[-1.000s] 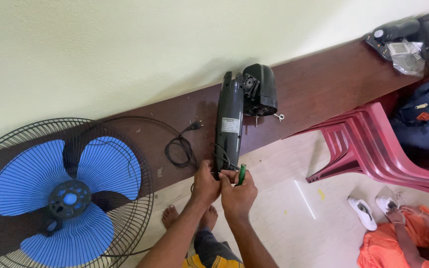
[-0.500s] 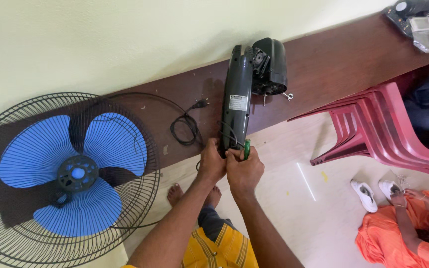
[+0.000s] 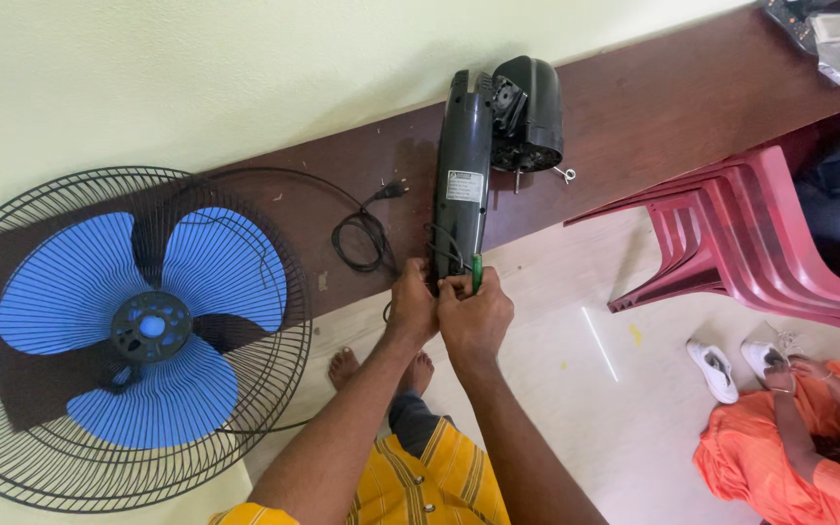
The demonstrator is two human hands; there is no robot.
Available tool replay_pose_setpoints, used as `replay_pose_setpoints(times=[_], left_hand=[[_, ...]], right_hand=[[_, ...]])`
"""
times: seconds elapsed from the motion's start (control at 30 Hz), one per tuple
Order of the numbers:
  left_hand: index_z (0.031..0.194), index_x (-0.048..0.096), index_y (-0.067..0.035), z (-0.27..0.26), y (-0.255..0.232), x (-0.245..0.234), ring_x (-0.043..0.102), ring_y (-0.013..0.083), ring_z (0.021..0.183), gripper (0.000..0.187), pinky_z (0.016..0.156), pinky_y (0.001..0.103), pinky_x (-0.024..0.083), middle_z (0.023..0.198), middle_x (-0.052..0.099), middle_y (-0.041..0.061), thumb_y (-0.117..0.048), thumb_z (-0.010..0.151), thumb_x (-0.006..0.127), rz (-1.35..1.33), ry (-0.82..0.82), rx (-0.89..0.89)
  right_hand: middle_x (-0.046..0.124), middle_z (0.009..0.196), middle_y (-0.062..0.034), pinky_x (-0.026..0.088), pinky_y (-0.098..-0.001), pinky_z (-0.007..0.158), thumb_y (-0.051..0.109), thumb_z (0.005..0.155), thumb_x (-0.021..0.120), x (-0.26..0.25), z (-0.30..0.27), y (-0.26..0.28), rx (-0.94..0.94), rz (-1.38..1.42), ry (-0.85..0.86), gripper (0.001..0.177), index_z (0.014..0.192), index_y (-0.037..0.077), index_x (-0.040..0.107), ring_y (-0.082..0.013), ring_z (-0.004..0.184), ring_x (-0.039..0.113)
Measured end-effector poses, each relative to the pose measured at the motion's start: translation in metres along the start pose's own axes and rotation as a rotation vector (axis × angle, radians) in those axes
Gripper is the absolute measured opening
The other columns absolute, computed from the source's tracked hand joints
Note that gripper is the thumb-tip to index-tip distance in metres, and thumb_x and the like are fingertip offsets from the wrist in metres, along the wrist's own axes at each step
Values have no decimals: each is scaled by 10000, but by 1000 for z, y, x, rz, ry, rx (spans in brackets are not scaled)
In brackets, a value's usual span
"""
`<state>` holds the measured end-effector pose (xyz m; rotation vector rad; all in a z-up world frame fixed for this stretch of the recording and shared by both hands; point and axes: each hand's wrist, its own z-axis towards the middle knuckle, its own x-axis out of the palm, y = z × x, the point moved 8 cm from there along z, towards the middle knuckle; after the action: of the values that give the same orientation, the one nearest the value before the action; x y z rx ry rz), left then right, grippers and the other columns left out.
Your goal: The person uses a screwdriver to remove screws from the back of a black electric fan motor housing, then detaches the rear motor cover. They continue to unscrew fasteners on the exposed motor assembly.
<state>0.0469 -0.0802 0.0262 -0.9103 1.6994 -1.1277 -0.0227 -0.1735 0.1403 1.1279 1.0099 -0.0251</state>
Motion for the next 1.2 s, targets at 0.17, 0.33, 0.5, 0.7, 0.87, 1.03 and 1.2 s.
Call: replay_pose_setpoints(times=[0.17,0.33,0.5,0.7,0.87,1.03,1.2], left_hand=[[1191,548,70,0,-2,2,750,288,1012,464,846,386,584,1103,740,225,-138,843,774,-46,-14,10],[1185,552,61,0,5,6,743,277,982,490,829,379,581,1082,739,207,-139,819,810,-63,-13,-8],[1171,565,52,2,18,12,730,251,963,413,822,371,579,1073,734,194,-130,847,745,-70,-28,37],[1200,535,52,12,42,34,655,205,991,256,848,337,585,1141,668,176,-107,1001,501,-539,71,-76],[1201,549,72,4,36,32,663,201,987,289,852,341,568,1141,683,183,-96,966,537,-293,69,-113],[1244,555,86,0,35,38,682,204,1011,326,884,340,572,1182,699,197,-104,980,554,-489,-19,-111],[1266,520,65,-6,27,43,702,208,1038,522,886,337,574,1175,716,184,-79,833,773,-122,-79,-18]], right_hand=[[727,691,-84,568,-410,649,78,766,832,0,2,-2,-10,-24,17,244,790,30,594,-278,628,724],[721,693,-94,569,-434,658,80,742,824,2,6,-4,-54,-83,28,228,790,39,605,-302,645,721],[709,696,-117,573,-444,673,94,733,804,3,9,-2,-59,-127,19,194,780,47,621,-326,657,716],[696,679,-114,563,-460,666,116,730,802,6,9,-5,-64,-157,39,186,787,61,633,-337,645,702],[674,672,-90,557,-446,635,110,730,789,-1,12,-3,-145,-104,92,188,798,58,622,-316,609,686],[651,642,-77,546,-436,614,111,731,804,-7,17,-6,-220,-79,163,201,768,53,616,-289,573,662],[641,635,-64,543,-413,593,107,728,808,-13,26,-14,-282,3,212,212,776,49,610,-265,557,650]])
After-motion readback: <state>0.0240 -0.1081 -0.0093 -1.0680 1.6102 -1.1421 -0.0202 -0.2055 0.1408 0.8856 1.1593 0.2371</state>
